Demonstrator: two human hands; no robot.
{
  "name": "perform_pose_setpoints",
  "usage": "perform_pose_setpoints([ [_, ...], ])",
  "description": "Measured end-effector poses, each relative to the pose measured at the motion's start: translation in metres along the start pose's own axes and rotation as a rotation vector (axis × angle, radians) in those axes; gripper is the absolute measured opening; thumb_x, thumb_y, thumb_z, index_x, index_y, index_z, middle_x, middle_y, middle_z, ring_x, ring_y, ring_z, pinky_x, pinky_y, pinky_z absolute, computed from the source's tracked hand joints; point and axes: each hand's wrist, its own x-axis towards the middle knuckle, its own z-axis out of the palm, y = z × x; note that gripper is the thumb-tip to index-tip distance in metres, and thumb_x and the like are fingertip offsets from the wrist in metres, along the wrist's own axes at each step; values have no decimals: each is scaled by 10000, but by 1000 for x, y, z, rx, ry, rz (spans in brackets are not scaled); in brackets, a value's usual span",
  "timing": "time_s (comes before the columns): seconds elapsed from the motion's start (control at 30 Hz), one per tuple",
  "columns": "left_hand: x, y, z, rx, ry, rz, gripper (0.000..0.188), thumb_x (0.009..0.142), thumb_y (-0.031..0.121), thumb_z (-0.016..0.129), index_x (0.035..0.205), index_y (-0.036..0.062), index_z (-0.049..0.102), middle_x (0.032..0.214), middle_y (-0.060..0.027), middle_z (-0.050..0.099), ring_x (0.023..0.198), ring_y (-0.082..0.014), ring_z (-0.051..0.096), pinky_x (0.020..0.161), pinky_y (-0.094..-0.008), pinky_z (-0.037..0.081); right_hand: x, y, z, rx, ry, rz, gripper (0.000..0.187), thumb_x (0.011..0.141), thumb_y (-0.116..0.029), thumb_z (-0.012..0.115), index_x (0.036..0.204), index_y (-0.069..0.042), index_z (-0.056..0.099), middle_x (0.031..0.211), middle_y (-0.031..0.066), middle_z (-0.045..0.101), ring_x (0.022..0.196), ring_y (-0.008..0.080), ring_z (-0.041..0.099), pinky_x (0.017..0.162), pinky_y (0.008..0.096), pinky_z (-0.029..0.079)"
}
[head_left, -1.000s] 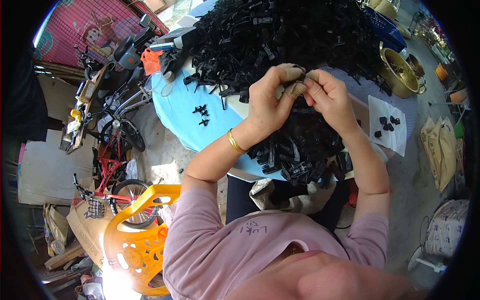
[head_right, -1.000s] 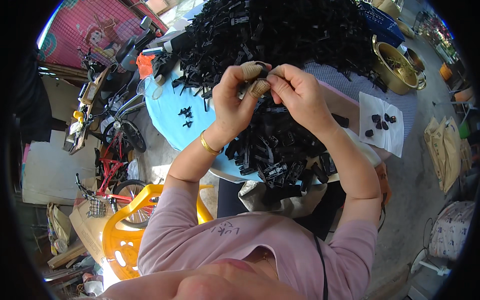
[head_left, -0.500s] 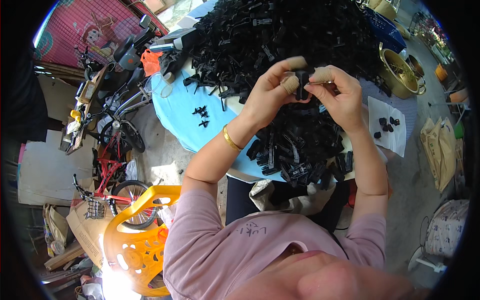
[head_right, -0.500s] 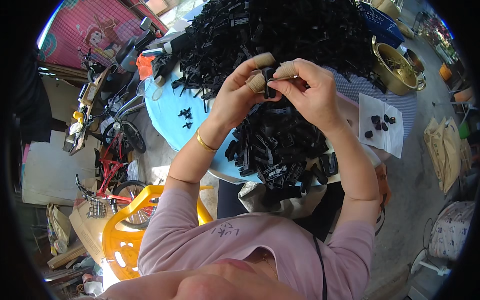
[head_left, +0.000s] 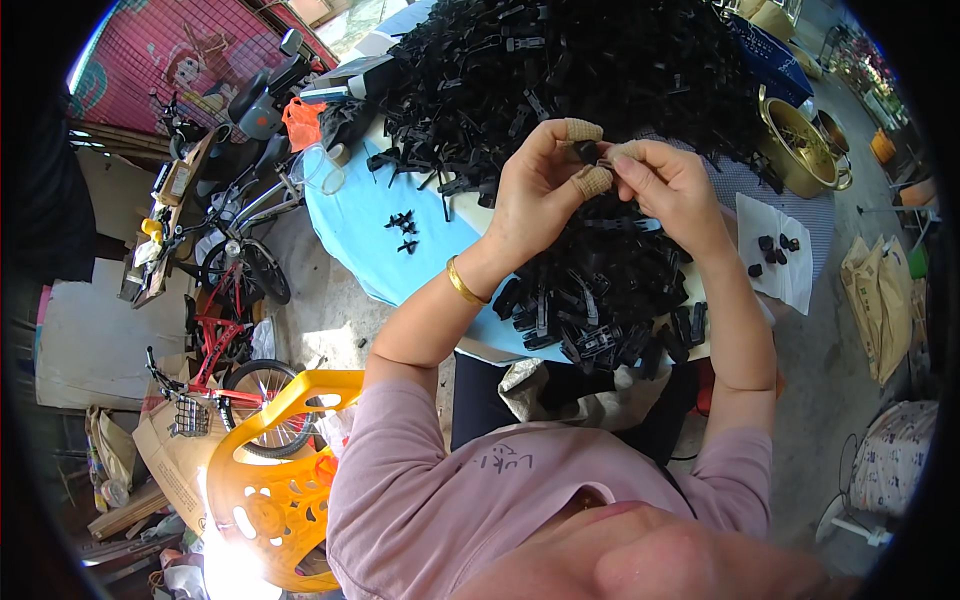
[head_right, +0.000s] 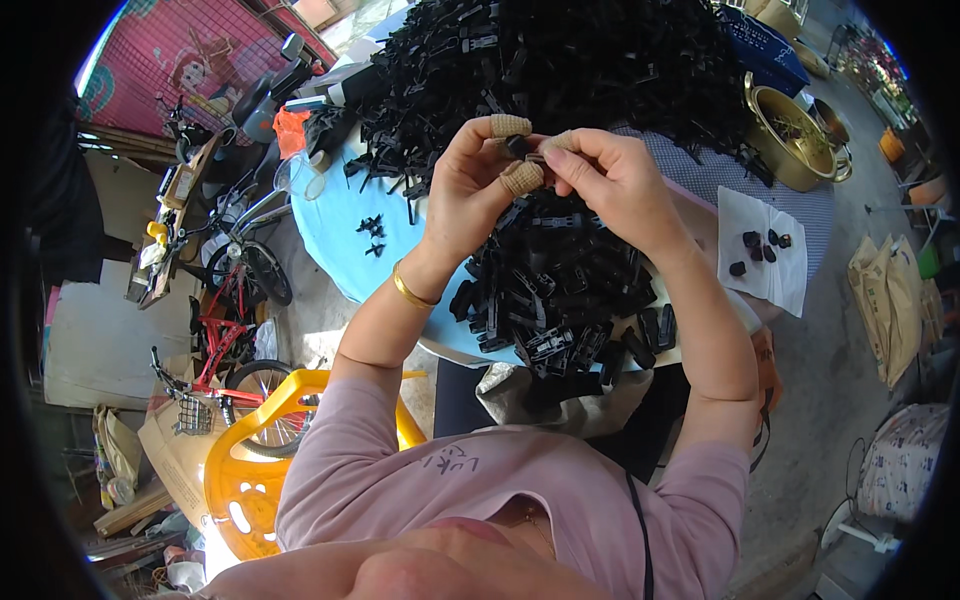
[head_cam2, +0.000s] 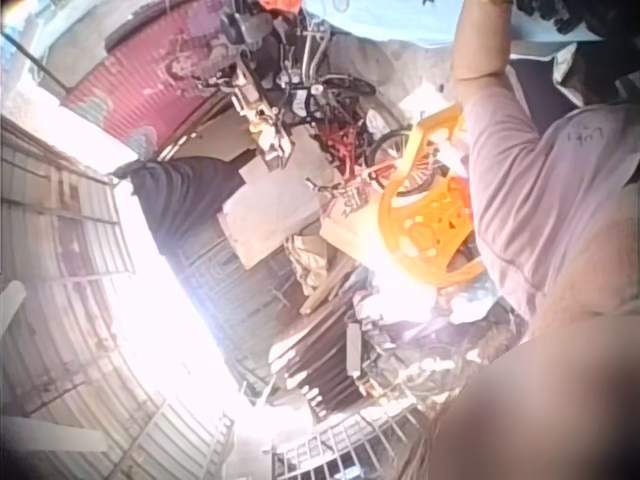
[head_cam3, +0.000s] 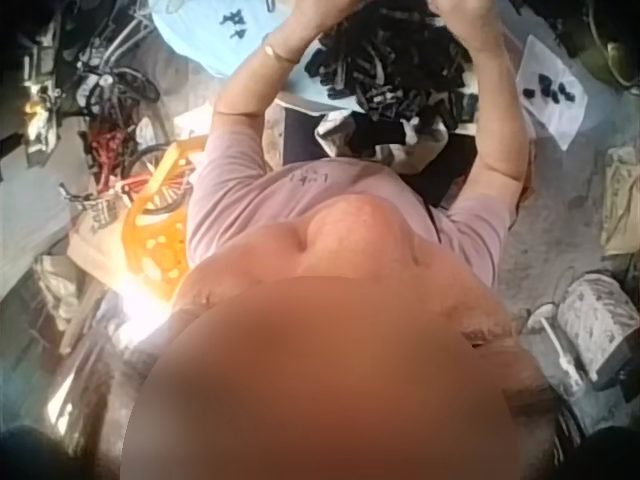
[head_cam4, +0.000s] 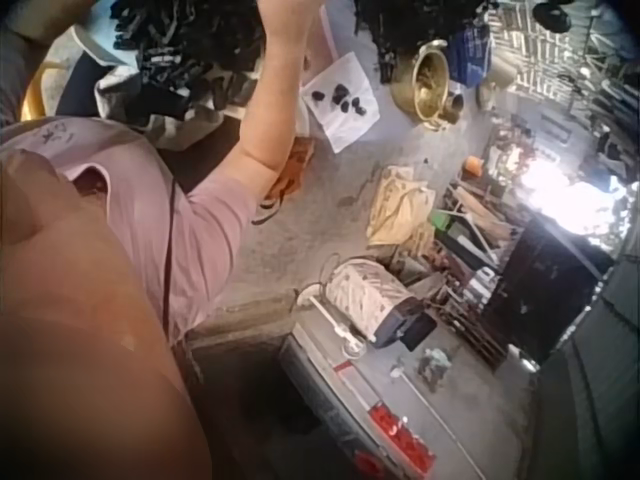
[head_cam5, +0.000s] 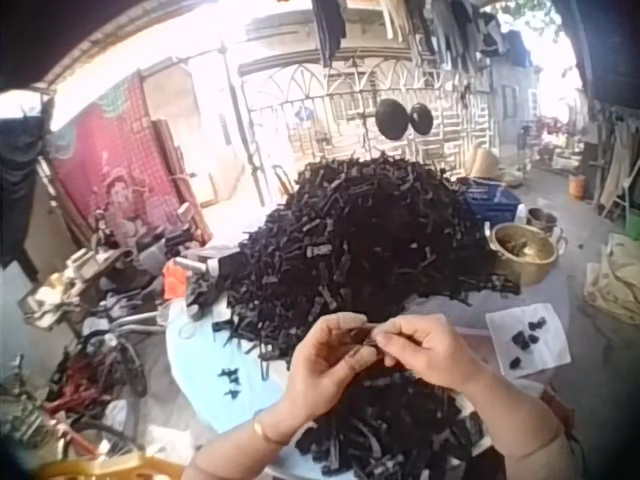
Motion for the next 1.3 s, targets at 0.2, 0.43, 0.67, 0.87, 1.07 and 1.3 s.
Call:
perform_pose_setpoints([
  [0.2,-2,-3,4,87,71,72,248,787,-18,609,1001,-4,483,934,-68,593,840,-95,575,746,-225,485,-3,2,4,-76,16,-37,168,889,-135,507,938,-5,601,615,-34,501,479,-16,347,414,140,255],
  [0.43,-5,-1,5,480,96,391,197,748,-23,646,903,-12,524,869,-85,614,757,-100,602,646,-218,502,-6,-1,14,-78,73,-40,147,883,-110,502,919,-10,604,617,-38,501,487,-7,368,426,140,266],
  [0.67,-5,34,-6,317,-312,45,498,684,59,727,1109,-39,487,985,-122,596,911,-187,601,787,-292,495,2,5,-25,214,13,-73,163,879,-124,493,876,-1,600,597,-31,483,469,1,356,428,138,249],
  [0.87,16,26,-43,441,-218,-75,317,790,125,622,1055,-37,561,1010,-97,598,962,-170,565,811,-293,472,8,14,-22,235,131,-31,177,886,-129,489,851,2,602,586,-33,466,455,-2,319,419,145,241],
  [1.07,24,-24,-35,1159,-225,312,296,663,11,604,947,90,636,924,-66,586,843,-278,510,784,-332,447,10,20,-14,-129,170,-130,173,881,-155,522,857,-15,621,600,-45,485,482,-2,347,432,141,249],
  [1.3,28,-43,-33,1286,-352,175,246,670,39,628,905,111,649,994,-78,561,909,-270,499,821,-335,429,11,27,-12,-226,204,-164,161,870,-158,546,865,-20,628,595,-55,482,507,-4,362,436,149,258],
])
